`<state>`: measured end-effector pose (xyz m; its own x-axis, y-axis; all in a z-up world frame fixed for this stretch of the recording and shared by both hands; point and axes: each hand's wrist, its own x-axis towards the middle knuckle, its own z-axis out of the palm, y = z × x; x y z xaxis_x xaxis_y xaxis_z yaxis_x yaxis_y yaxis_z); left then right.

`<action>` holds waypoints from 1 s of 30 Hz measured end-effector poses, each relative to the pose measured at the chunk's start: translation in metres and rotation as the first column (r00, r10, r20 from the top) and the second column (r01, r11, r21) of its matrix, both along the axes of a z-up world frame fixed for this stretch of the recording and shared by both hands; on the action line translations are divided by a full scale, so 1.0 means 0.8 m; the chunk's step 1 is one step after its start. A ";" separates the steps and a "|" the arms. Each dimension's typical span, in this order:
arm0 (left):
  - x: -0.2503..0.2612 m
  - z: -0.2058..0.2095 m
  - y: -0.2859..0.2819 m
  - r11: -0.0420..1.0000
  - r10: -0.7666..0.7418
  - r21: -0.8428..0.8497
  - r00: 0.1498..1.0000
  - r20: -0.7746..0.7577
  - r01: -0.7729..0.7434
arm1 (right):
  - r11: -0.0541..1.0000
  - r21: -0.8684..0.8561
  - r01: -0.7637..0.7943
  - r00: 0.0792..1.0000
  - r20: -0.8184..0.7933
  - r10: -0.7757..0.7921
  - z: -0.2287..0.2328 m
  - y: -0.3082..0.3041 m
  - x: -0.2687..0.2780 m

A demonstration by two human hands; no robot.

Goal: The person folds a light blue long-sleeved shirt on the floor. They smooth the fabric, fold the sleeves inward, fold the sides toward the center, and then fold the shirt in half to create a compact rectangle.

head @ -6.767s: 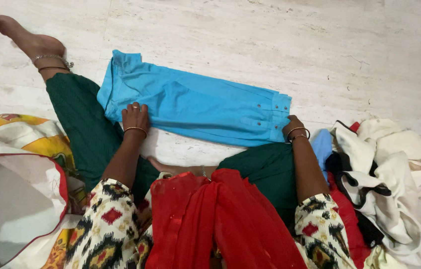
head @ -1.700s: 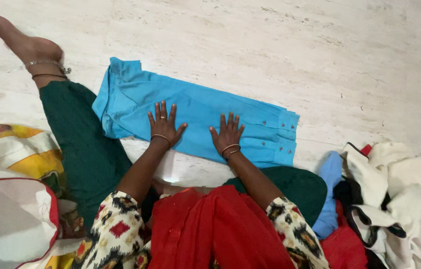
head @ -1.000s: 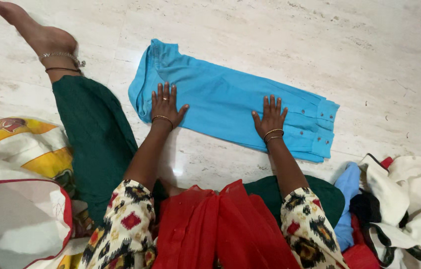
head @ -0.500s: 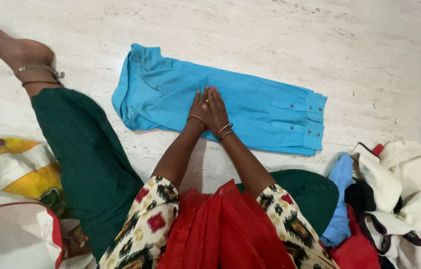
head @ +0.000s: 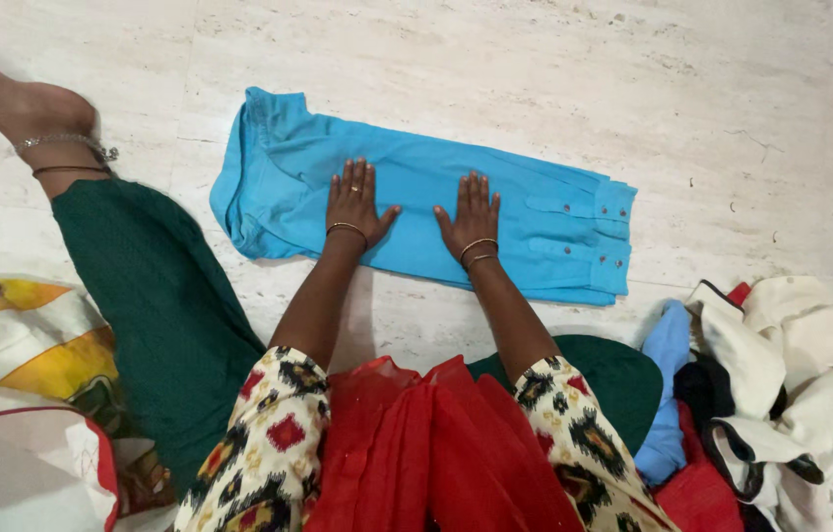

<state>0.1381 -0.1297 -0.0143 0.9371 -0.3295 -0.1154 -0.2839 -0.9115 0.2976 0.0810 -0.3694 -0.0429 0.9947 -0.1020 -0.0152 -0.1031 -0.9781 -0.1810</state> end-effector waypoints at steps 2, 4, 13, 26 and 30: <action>0.002 0.002 0.030 1.000 0.005 0.018 1.000 -0.016 -0.005 | 0.999 -0.009 0.040 0.999 -0.007 -0.040 -0.003 -0.016 -0.001; 0.001 0.002 0.055 0.999 0.022 0.024 1.000 -0.002 -0.022 | 0.997 -0.012 0.076 0.997 -0.016 -0.076 -0.005 -0.032 -0.007; -0.007 0.011 0.089 0.998 0.063 0.026 0.998 0.007 -0.063 | 0.982 -0.005 0.190 0.982 -0.004 -0.190 -0.002 -0.071 -0.019; 0.043 -0.046 -0.004 0.992 -0.127 -0.013 0.986 0.109 0.129 | 0.952 0.258 -0.163 0.984 -0.032 0.177 -0.020 0.119 0.079; 0.043 -0.026 0.002 0.993 -0.120 -0.004 0.991 0.051 0.121 | 0.993 0.030 -0.112 0.988 -0.107 0.114 0.011 0.064 0.071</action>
